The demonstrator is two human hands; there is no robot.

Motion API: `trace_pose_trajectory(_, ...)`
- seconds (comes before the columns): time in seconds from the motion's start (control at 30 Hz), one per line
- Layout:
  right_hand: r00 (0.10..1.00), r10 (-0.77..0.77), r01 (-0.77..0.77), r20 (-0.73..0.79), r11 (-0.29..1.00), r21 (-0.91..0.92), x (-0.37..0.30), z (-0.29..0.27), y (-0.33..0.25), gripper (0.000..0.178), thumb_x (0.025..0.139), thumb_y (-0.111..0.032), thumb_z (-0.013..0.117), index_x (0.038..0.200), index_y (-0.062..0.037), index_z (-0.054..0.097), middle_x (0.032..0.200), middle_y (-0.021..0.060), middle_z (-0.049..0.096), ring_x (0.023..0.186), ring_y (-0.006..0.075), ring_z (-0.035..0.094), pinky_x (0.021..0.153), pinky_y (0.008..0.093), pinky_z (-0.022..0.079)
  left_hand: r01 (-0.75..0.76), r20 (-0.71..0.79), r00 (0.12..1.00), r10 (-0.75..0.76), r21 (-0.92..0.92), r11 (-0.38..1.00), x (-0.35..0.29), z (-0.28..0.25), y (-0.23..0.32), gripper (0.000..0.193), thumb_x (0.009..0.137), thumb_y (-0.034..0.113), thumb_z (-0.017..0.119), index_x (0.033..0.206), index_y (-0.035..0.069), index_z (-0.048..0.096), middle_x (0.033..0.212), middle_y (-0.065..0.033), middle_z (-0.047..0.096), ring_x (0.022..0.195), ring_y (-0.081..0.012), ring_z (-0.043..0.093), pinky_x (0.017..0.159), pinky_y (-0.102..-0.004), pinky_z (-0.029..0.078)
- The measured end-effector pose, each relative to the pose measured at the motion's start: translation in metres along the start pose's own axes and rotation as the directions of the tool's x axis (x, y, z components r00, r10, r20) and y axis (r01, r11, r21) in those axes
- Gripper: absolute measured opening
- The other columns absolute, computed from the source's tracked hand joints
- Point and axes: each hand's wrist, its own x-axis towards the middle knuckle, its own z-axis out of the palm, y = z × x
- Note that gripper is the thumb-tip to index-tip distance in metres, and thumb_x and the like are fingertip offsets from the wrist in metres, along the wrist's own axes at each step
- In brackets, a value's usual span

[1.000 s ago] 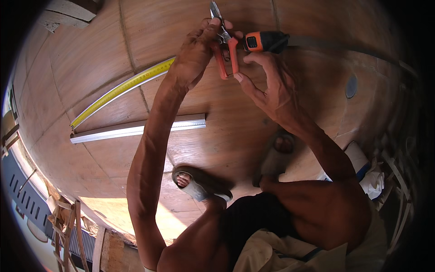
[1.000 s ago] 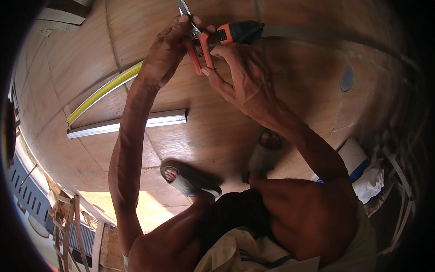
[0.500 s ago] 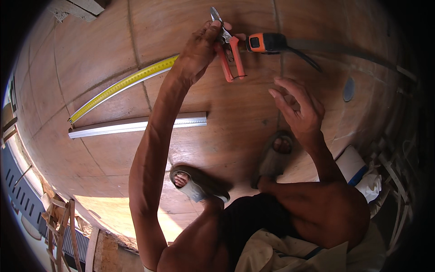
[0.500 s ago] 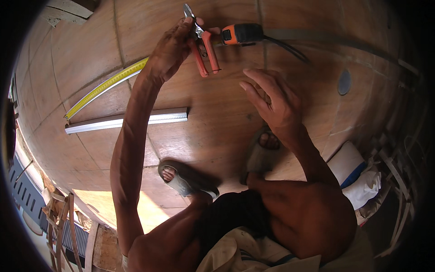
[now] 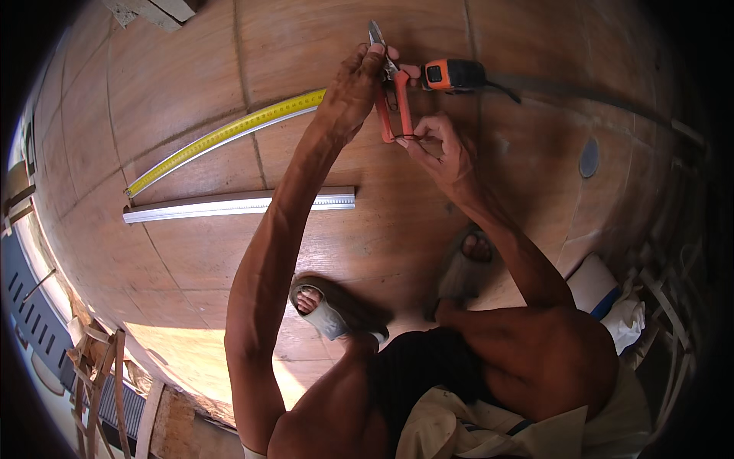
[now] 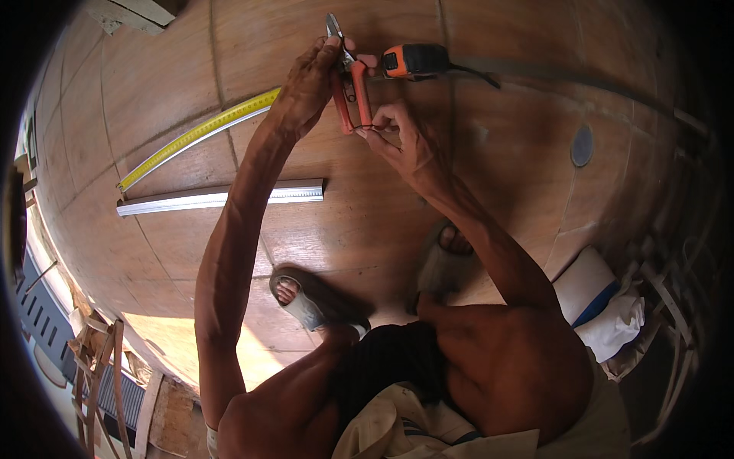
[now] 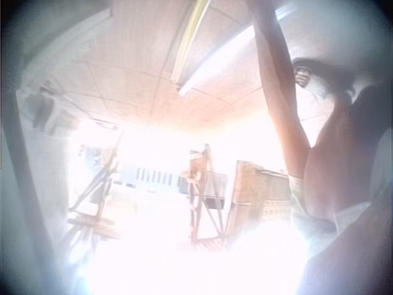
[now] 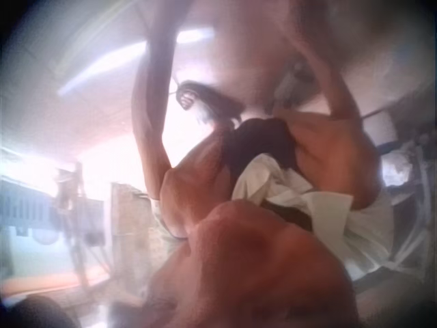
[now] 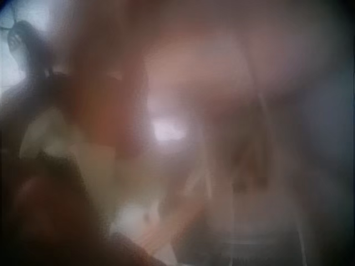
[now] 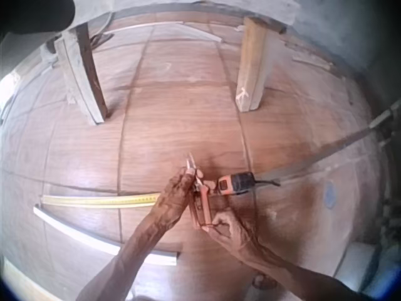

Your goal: The person measures a long metal profile with a tape measure and marks it with a utility knife. They then use tin snips to cut the profile at the marked location, separating a segment from the main piece.

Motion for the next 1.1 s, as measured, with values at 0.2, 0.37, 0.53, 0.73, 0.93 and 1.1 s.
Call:
trace_pose_trajectory(0.2, 0.989, 0.087, -0.095, 0.123, 0.993, 0.067, -0.005, 0.007, -0.004, 0.033, 0.098, -0.016, 0.080, 0.109, -0.0049, 0.051, 0.100, 0.0097, 0.066, 0.086, 0.0207, 0.069, 0.084, 0.0357, 0.061, 0.020, 0.000, 1.000, -0.021, 0.093, 0.995, 0.004, -0.002, -0.001, 0.036, 0.116, 0.041, 0.047, 0.126, 0.008, 0.058, 0.111, -0.0133, 0.077, 0.097, -0.0191, 0.072, 0.085, -0.0345, 0.059)
trace_pose_trajectory(0.37, 0.918, 0.365, -0.323, 0.153, 0.468, 0.823, 0.008, 0.010, -0.022, 0.038, 0.108, -0.041, 0.066, 0.118, -0.0071, 0.054, 0.125, 0.0135, 0.065, 0.114, 0.0256, 0.070, 0.098, 0.0440, 0.059, 0.022, -0.009, 1.000, -0.022, 0.005, 1.000, -0.001, -0.001, -0.001, 0.036, 0.116, 0.041, 0.046, 0.125, 0.008, 0.059, 0.113, -0.0129, 0.076, 0.097, -0.0182, 0.071, 0.086, -0.0349, 0.060)
trace_pose_trajectory(0.53, 0.769, 0.320, -0.576, 0.553, -0.027, 0.817, 0.042, 0.007, -0.037, 0.048, 0.110, -0.048, 0.052, 0.133, -0.0068, 0.055, 0.131, 0.0155, 0.065, 0.123, 0.0324, 0.067, 0.107, 0.0525, 0.051, 0.138, -0.049, 0.990, -0.133, 0.112, 0.984, -0.009, 0.006, 0.012, 0.039, 0.117, 0.041, 0.044, 0.123, 0.006, 0.059, 0.112, -0.0113, 0.076, 0.099, -0.0162, 0.071, 0.086, -0.0351, 0.062)
trace_pose_trajectory(0.73, 0.707, 0.324, -0.670, 0.629, 0.019, 0.742, 0.047, 0.023, -0.009, 0.032, 0.105, -0.037, 0.060, 0.120, -0.0079, 0.062, 0.099, 0.0065, 0.067, 0.091, 0.0201, 0.065, 0.088, 0.0407, 0.053, -0.022, 0.018, 1.000, 0.017, 0.328, 0.945, -0.011, 0.015, 0.009, 0.050, 0.117, 0.047, 0.038, 0.130, 0.003, 0.059, 0.112, -0.0114, 0.076, 0.103, -0.0177, 0.071, 0.091, -0.0338, 0.060)
trace_pose_trajectory(0.93, 0.843, 0.453, -0.531, 0.290, 0.610, 0.588, 0.004, 0.007, -0.024, 0.021, 0.102, -0.025, 0.070, 0.113, -0.0071, 0.064, 0.095, 0.0027, 0.066, 0.079, 0.0110, 0.059, 0.076, 0.0309, 0.053, 0.034, -0.150, 0.989, 0.000, 0.221, 0.975, -0.004, 0.009, -0.002, 0.057, 0.115, 0.044, 0.040, 0.138, -0.007, 0.051, 0.113, -0.0184, 0.076, 0.110, -0.0289, 0.072, 0.107, -0.0396, 0.052)
trace_pose_trajectory(1.1, 0.955, 0.113, -0.096, -0.274, 0.993, 0.075, 0.008, -0.046, -0.020, 0.043, 0.087, -0.002, 0.087, 0.122, -0.0023, 0.061, 0.111, 0.0037, 0.070, 0.095, 0.0124, 0.065, 0.083, 0.0292, 0.056, 0.003, -0.099, 0.995, 0.019, 0.213, 0.977, -0.003, 0.020, -0.002, 0.055, 0.110, 0.033, 0.049, 0.145, -0.009, 0.042, 0.117, -0.0215, 0.075, 0.116, -0.0318, 0.072, 0.111, -0.0412, 0.050)
